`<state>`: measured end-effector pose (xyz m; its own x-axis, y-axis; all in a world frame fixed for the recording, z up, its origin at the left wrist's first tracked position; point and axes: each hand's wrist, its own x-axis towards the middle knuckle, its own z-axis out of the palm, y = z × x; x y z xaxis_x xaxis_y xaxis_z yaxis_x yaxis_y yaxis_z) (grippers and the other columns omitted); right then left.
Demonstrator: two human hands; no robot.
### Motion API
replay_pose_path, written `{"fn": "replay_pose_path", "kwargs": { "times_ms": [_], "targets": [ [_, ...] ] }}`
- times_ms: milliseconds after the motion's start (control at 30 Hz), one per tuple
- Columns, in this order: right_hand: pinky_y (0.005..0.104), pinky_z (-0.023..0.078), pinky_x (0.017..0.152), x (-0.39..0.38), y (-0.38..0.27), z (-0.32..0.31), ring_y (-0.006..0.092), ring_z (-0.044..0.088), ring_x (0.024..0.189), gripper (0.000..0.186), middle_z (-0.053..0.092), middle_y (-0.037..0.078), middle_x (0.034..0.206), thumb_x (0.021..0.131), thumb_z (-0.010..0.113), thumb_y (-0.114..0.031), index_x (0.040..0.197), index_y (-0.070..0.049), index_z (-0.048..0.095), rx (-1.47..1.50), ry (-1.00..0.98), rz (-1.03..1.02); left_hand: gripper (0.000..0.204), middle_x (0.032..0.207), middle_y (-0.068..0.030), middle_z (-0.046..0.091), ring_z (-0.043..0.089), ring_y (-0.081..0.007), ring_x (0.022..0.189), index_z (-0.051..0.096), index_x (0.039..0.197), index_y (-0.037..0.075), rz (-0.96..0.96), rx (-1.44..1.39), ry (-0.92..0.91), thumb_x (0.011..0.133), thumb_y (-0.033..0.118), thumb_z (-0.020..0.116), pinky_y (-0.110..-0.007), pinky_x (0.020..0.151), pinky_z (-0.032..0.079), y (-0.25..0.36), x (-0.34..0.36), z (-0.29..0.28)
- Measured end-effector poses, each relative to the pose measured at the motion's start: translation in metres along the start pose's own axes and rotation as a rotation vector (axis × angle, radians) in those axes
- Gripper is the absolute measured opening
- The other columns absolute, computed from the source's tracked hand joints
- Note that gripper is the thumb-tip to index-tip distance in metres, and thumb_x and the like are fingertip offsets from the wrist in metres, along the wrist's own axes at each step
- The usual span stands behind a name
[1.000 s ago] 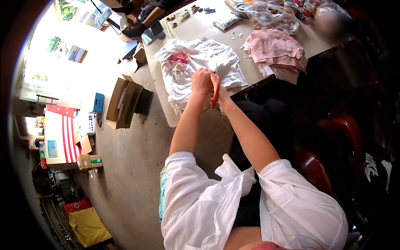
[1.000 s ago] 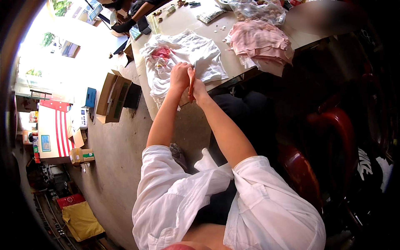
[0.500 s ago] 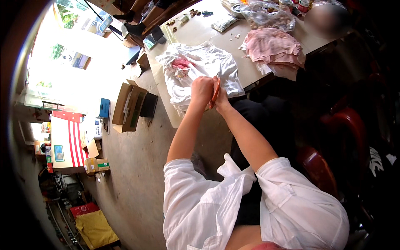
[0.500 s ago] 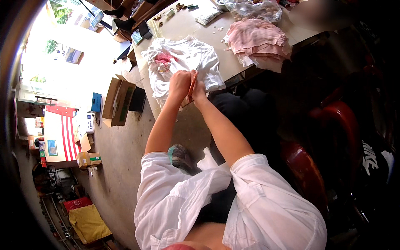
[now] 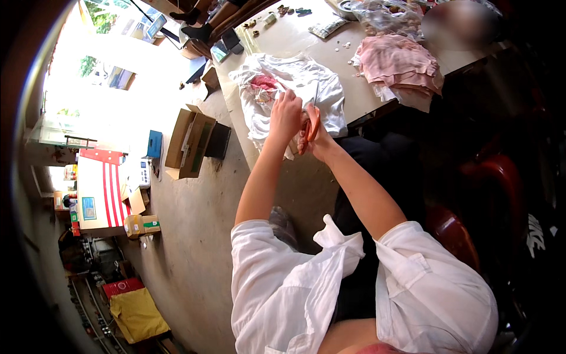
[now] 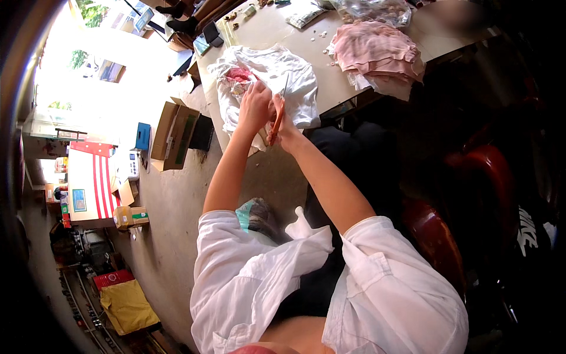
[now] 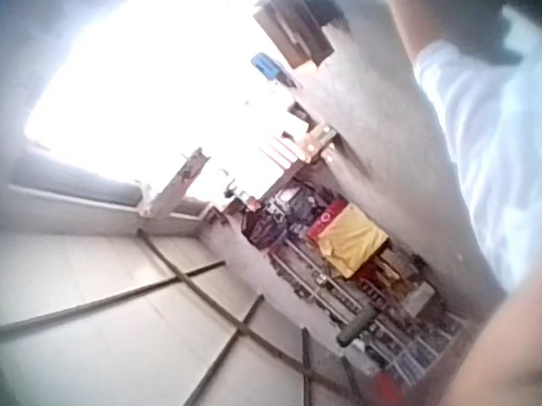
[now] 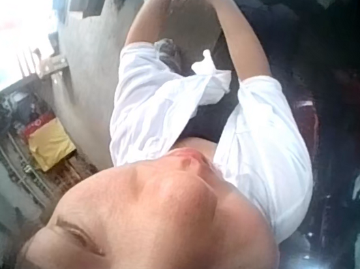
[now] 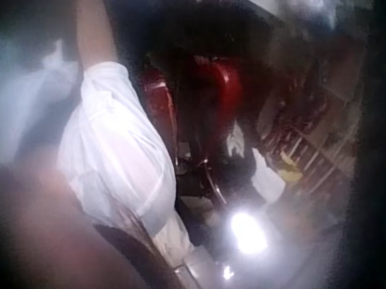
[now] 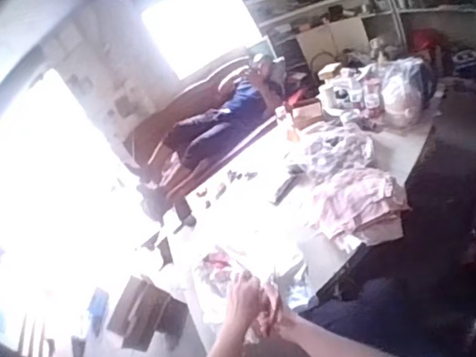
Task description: The person uses orange-handled scissors to cut a white t-shirt with a red graphic on a low table. They repeatedly trim the edges and cut away sections of the fabric, placing the cut pieces aside.
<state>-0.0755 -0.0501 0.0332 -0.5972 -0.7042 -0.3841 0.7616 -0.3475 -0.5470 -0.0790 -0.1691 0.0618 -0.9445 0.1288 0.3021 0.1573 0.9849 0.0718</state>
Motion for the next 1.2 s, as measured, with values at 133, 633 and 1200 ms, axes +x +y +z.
{"fn": "replay_pose_path", "kwargs": {
  "times_ms": [133, 633, 1200],
  "targets": [
    [0.0361, 0.044, 0.049, -0.001, 0.011, 0.003, 0.0164, 0.046, 0.049, 0.058, 0.041, -0.002, 0.063, 0.084, 0.039, -0.072, 0.084, -0.014, 0.047, 0.222, -0.042, 0.136, 0.016, 0.094, -0.0145, 0.059, 0.055, -0.0343, 0.094, 0.053, 0.085, 0.002, -0.041, -0.228, -0.034, 0.075, 0.013, 0.061, -0.043, 0.076, 0.046, -0.018, 0.005, 0.016],
    [0.0304, 0.037, 0.031, 0.034, 0.020, -0.004, 0.0173, 0.046, 0.038, 0.059, 0.048, 0.003, 0.059, 0.088, 0.033, -0.067, 0.084, -0.010, 0.049, 0.047, 0.359, -0.240, 0.022, 0.069, -0.0230, 0.055, 0.055, -0.0430, 0.070, 0.047, 0.079, 0.001, -0.071, -0.511, -0.049, 0.082, 0.019, 0.060, -0.043, 0.058, 0.043, 0.009, -0.002, 0.019],
    [0.0297, 0.044, 0.062, 0.033, 0.015, -0.011, 0.0158, 0.059, 0.079, 0.074, 0.063, 0.008, 0.086, 0.082, 0.046, -0.068, 0.097, 0.001, 0.064, -0.234, 0.544, -0.244, 0.025, 0.073, -0.0255, 0.057, 0.055, -0.0455, 0.072, 0.044, 0.088, 0.003, -0.285, -0.581, -0.233, 0.085, 0.023, 0.058, -0.045, 0.062, 0.043, 0.024, -0.020, 0.000]
  ]
}}
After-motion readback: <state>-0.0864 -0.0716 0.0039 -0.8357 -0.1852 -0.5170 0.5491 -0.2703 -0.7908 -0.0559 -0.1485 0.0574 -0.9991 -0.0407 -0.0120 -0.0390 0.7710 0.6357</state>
